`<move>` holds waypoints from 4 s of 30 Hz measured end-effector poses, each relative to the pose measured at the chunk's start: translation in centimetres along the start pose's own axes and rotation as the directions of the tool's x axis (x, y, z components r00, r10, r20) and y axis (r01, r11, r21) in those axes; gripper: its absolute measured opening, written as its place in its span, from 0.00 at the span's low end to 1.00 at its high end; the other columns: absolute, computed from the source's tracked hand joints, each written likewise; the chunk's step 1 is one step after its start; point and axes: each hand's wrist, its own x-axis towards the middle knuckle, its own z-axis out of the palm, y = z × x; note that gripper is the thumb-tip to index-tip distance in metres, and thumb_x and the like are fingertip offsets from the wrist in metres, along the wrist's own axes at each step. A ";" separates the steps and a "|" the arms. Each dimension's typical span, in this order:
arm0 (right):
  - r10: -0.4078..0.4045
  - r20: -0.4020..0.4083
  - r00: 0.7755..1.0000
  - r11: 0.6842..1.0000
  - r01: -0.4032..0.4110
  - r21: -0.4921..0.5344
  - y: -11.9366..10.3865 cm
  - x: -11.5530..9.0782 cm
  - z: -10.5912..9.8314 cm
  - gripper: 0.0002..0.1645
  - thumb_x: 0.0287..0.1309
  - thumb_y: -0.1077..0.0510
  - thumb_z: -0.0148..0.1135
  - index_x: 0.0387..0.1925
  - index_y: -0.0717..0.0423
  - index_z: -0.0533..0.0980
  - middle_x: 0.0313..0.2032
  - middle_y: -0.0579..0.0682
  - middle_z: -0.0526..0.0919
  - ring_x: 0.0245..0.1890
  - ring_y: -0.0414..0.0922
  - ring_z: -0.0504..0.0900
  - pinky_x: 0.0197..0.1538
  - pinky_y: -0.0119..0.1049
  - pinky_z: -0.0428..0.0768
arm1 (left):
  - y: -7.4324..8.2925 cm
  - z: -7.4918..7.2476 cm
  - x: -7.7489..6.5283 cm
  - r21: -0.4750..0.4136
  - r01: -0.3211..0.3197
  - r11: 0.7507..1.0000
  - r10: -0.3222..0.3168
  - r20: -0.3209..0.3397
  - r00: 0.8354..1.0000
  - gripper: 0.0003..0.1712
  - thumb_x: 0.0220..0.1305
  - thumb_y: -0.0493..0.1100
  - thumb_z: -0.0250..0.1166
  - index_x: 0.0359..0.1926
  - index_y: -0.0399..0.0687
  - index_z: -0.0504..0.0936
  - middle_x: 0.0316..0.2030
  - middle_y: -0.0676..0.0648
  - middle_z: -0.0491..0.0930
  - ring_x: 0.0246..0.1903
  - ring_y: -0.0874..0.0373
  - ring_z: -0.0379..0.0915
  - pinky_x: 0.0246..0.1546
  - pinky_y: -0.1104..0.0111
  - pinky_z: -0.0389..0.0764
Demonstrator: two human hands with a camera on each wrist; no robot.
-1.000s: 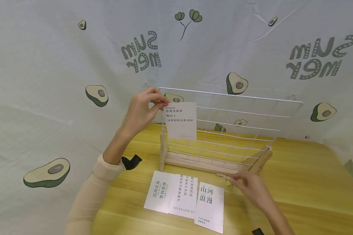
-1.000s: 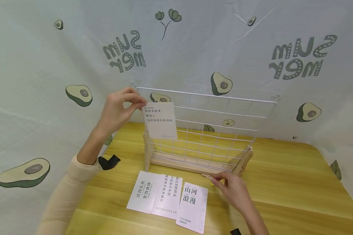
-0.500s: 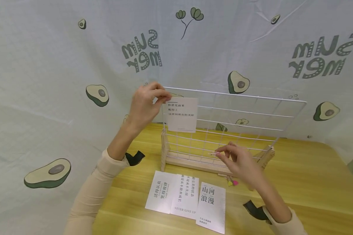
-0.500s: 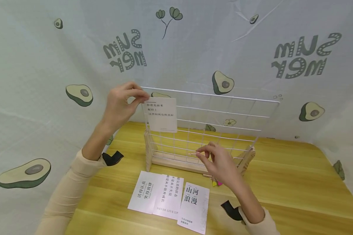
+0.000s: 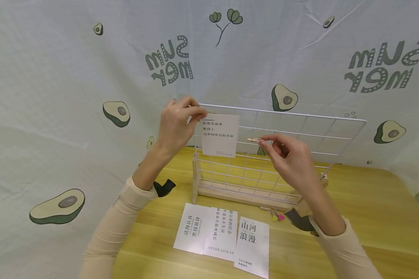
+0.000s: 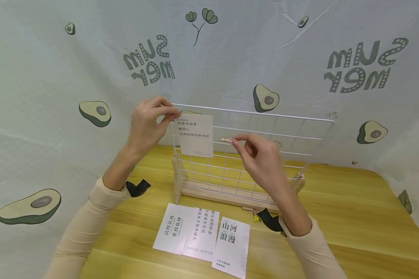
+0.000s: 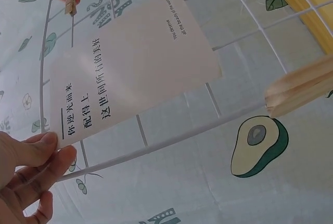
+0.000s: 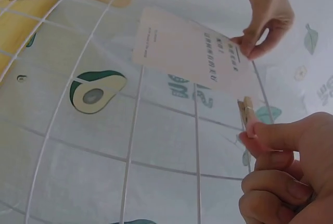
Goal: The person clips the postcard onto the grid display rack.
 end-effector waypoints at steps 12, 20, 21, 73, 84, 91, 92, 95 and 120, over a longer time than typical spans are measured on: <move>0.065 -0.137 0.988 0.996 -0.055 0.076 -0.2 0.7 -0.3 0.08 0.63 0.64 0.70 0.44 0.60 0.86 0.19 0.45 0.64 0.14 0.33 0.54 0.18 0.31 0.52 | 0.4 1.0 0.1 -0.010 -0.077 0.997 0.076 -0.072 0.994 0.05 0.62 0.36 0.73 0.35 0.36 0.91 0.31 0.42 0.83 0.29 0.48 0.80 0.35 0.63 0.65; 0.089 -0.180 0.980 0.996 -0.083 0.045 -0.5 1.0 -0.6 0.09 0.65 0.61 0.70 0.45 0.60 0.86 0.19 0.45 0.66 0.15 0.33 0.55 0.20 0.29 0.52 | 0.9 1.3 0.4 0.039 -0.094 0.995 0.096 -0.069 0.993 0.06 0.62 0.37 0.73 0.35 0.37 0.92 0.32 0.42 0.84 0.31 0.49 0.83 0.35 0.60 0.70; 0.092 -0.182 0.979 0.996 -0.086 0.039 -0.5 1.1 -0.5 0.08 0.65 0.61 0.70 0.44 0.60 0.87 0.19 0.45 0.67 0.15 0.33 0.56 0.20 0.29 0.52 | 0.9 1.3 0.5 0.044 -0.093 0.995 0.096 -0.068 0.993 0.06 0.62 0.37 0.73 0.35 0.37 0.92 0.32 0.42 0.84 0.31 0.49 0.83 0.36 0.60 0.70; 0.156 -0.102 0.983 0.987 -0.152 0.046 -0.9 2.8 -0.2 0.08 0.63 0.58 0.72 0.35 0.62 0.87 0.15 0.42 0.60 0.16 0.36 0.55 0.26 0.31 0.57 | 2.1 3.1 1.0 0.172 -0.179 0.969 0.206 -0.152 0.967 0.06 0.65 0.33 0.70 0.32 0.40 0.91 0.31 0.45 0.83 0.27 0.54 0.79 0.34 0.60 0.67; 0.150 -0.079 0.985 0.989 -0.151 -0.003 -0.9 2.9 -0.4 0.09 0.64 0.56 0.71 0.37 0.61 0.87 0.15 0.43 0.60 0.16 0.36 0.54 0.25 0.32 0.57 | 2.1 3.1 1.2 0.170 -0.187 0.968 0.211 -0.143 0.967 0.07 0.67 0.34 0.69 0.32 0.40 0.91 0.31 0.45 0.83 0.26 0.53 0.77 0.35 0.61 0.62; 0.161 -0.041 0.986 0.986 -0.163 -0.042 -0.9 2.9 -0.9 0.10 0.66 0.55 0.71 0.39 0.59 0.88 0.16 0.45 0.59 0.16 0.36 0.54 0.25 0.34 0.56 | 2.1 2.9 1.2 0.164 -0.200 0.966 0.224 -0.145 0.964 0.07 0.67 0.36 0.69 0.33 0.40 0.91 0.31 0.46 0.84 0.27 0.55 0.80 0.38 0.58 0.67; 0.158 -0.039 0.987 0.986 -0.160 -0.045 -0.9 2.9 -0.9 0.10 0.66 0.55 0.71 0.40 0.59 0.88 0.16 0.45 0.59 0.16 0.36 0.54 0.25 0.34 0.56 | 2.1 2.9 1.1 0.162 -0.202 0.966 0.226 -0.146 0.963 0.07 0.67 0.36 0.69 0.33 0.40 0.91 0.31 0.46 0.84 0.27 0.55 0.81 0.40 0.57 0.68; 0.141 -0.045 0.989 0.988 -0.144 -0.050 -0.8 2.9 -0.9 0.10 0.65 0.55 0.71 0.40 0.59 0.88 0.15 0.45 0.59 0.16 0.36 0.54 0.25 0.34 0.55 | 2.0 2.9 1.0 0.156 -0.204 0.966 0.227 -0.146 0.963 0.07 0.68 0.37 0.69 0.34 0.40 0.91 0.32 0.45 0.84 0.29 0.55 0.82 0.44 0.56 0.70; 0.058 -0.160 0.985 0.995 -0.071 -0.074 1.8 -3.5 -4.2 0.18 0.55 0.71 0.73 0.49 0.58 0.88 0.16 0.42 0.65 0.15 0.30 0.55 0.19 0.30 0.54 | 2.8 1.3 -5.1 0.022 -0.146 0.989 0.148 -0.172 0.974 0.10 0.53 0.35 0.79 0.38 0.39 0.91 0.33 0.43 0.83 0.21 0.56 0.76 0.40 0.56 0.69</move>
